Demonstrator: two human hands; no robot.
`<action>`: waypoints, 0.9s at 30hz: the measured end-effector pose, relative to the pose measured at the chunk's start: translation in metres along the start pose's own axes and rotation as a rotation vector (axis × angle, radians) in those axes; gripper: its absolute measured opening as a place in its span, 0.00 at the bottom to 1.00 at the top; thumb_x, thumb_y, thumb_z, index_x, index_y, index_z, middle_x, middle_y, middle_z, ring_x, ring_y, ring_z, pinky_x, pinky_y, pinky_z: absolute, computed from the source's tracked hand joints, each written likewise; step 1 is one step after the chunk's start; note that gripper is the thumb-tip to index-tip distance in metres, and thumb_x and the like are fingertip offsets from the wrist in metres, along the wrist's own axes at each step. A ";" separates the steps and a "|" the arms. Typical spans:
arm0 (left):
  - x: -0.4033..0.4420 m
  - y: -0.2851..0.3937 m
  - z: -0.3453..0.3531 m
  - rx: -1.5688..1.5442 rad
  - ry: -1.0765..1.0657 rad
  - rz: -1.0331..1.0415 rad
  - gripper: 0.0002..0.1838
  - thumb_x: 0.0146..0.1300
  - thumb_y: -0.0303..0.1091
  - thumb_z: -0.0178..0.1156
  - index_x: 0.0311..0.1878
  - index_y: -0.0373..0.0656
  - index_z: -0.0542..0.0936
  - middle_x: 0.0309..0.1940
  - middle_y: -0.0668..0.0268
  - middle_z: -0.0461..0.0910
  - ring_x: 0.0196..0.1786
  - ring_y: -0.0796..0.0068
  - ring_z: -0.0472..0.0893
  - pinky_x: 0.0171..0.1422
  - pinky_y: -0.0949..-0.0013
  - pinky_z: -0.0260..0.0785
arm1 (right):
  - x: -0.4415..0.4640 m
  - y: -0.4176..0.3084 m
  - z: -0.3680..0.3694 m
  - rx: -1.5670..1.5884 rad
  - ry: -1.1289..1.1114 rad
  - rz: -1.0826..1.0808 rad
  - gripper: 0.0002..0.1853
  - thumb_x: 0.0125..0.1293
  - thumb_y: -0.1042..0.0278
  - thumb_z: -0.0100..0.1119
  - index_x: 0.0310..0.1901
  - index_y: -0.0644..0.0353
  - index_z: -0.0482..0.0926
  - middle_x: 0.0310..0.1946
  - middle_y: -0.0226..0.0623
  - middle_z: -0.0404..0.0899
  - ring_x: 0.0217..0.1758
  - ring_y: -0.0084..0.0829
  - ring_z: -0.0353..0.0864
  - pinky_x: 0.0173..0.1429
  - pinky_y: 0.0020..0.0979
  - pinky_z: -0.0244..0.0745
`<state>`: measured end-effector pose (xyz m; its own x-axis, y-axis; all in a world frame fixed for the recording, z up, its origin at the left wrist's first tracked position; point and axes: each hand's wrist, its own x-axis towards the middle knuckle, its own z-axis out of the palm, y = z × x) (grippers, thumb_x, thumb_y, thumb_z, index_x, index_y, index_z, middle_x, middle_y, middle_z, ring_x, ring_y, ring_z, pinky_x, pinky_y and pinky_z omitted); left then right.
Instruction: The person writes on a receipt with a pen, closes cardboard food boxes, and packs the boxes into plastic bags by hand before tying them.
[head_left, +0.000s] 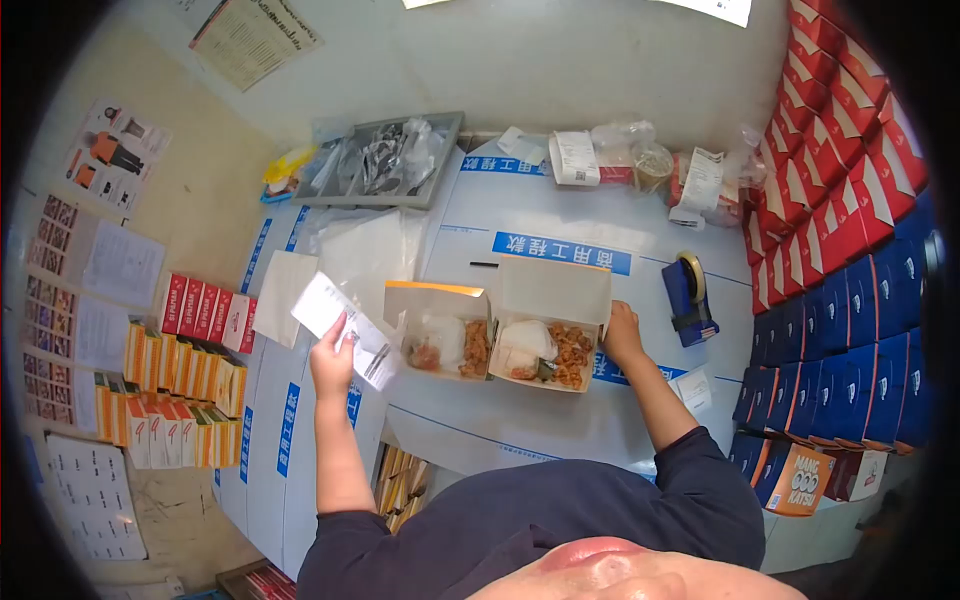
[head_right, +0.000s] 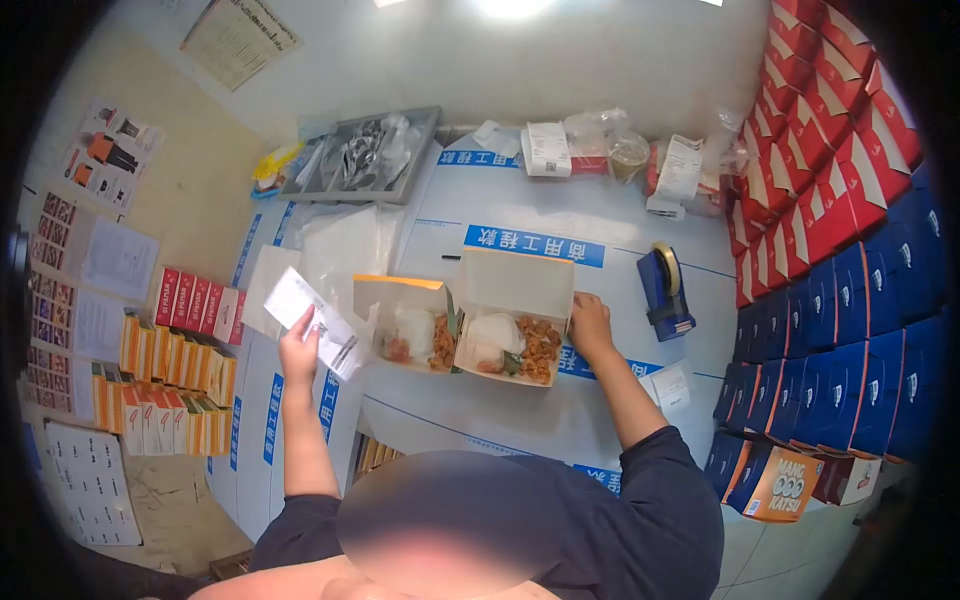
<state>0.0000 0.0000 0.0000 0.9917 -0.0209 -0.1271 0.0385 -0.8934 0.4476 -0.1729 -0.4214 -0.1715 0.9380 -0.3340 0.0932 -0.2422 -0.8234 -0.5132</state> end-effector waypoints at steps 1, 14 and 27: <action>-0.020 0.004 -0.005 -0.352 0.028 0.151 0.26 0.52 0.28 0.61 0.58 0.48 0.72 0.48 0.59 0.77 0.43 0.62 0.79 0.54 0.65 0.70 | -0.007 0.001 -0.001 -0.038 0.016 -0.005 0.14 0.54 0.67 0.53 0.44 0.55 0.77 0.46 0.41 0.74 0.52 0.43 0.70 0.52 0.46 0.66; -0.108 -0.106 0.119 0.257 -0.240 0.515 0.33 0.42 0.49 0.67 0.57 0.60 0.73 0.69 0.57 0.49 0.66 0.47 0.55 0.66 0.47 0.48 | -0.125 -0.053 -0.019 0.278 0.591 0.385 0.05 0.60 0.72 0.53 0.34 0.61 0.68 0.23 0.32 0.71 0.25 0.24 0.69 0.31 0.26 0.66; -0.116 -0.100 0.158 0.015 -0.317 0.883 0.29 0.49 0.50 0.62 0.57 0.57 0.73 0.64 0.66 0.63 0.65 0.54 0.60 0.65 0.49 0.49 | -0.166 -0.228 0.131 1.225 0.109 0.473 0.05 0.66 0.68 0.48 0.40 0.60 0.69 0.29 0.30 0.74 0.34 0.21 0.74 0.41 0.26 0.71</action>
<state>-0.1379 0.0206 -0.1696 0.5814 -0.8134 0.0172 -0.7160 -0.5015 0.4857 -0.2406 -0.1177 -0.1819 0.7866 -0.5556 -0.2692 -0.1050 0.3094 -0.9451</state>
